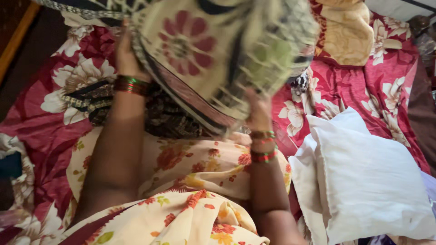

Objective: The person inserts a white pillow into a patterned pillowcase, then repeats the process with a second pillow and a different case. They smooth the fabric and adjust the corners to fit the pillow inside.

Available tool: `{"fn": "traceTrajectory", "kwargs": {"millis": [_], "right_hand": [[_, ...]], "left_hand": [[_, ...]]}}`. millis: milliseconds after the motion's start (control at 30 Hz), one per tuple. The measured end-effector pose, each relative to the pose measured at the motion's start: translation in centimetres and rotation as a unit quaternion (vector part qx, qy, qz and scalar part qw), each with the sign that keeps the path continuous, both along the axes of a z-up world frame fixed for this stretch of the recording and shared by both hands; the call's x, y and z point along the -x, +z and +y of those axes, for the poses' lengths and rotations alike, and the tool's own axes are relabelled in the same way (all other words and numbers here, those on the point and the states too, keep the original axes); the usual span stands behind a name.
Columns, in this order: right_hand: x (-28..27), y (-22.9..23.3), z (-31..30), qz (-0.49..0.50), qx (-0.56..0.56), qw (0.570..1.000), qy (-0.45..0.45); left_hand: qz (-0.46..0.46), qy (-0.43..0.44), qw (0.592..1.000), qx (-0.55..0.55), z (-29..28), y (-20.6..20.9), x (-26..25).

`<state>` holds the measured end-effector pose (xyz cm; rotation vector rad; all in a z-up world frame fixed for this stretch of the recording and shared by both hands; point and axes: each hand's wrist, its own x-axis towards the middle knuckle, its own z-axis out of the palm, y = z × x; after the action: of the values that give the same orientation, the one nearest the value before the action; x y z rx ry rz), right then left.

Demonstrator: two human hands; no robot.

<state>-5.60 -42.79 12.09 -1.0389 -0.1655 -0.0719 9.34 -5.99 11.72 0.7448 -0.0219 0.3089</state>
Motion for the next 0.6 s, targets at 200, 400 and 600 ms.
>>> {"fn": "traceTrajectory", "kwargs": {"millis": [200, 400, 600], "right_hand": [[-4.0, -0.5, 9.8, -0.027, 0.151, 0.987, -0.056], [-4.2, -4.1, 10.9, -0.004, 0.01, 0.996, -0.085], [-0.5, 3.8, 9.1, -0.095, -0.087, 0.979, -0.161]], "left_hand": [[0.004, 0.157, 0.97, -0.186, 3.2, -9.3, 2.1], [-0.018, 0.36, 0.744, -0.563, 1.9, -6.8, 7.4], [0.052, 0.082, 0.855, -0.51, -4.5, 2.2, 10.7]]}}
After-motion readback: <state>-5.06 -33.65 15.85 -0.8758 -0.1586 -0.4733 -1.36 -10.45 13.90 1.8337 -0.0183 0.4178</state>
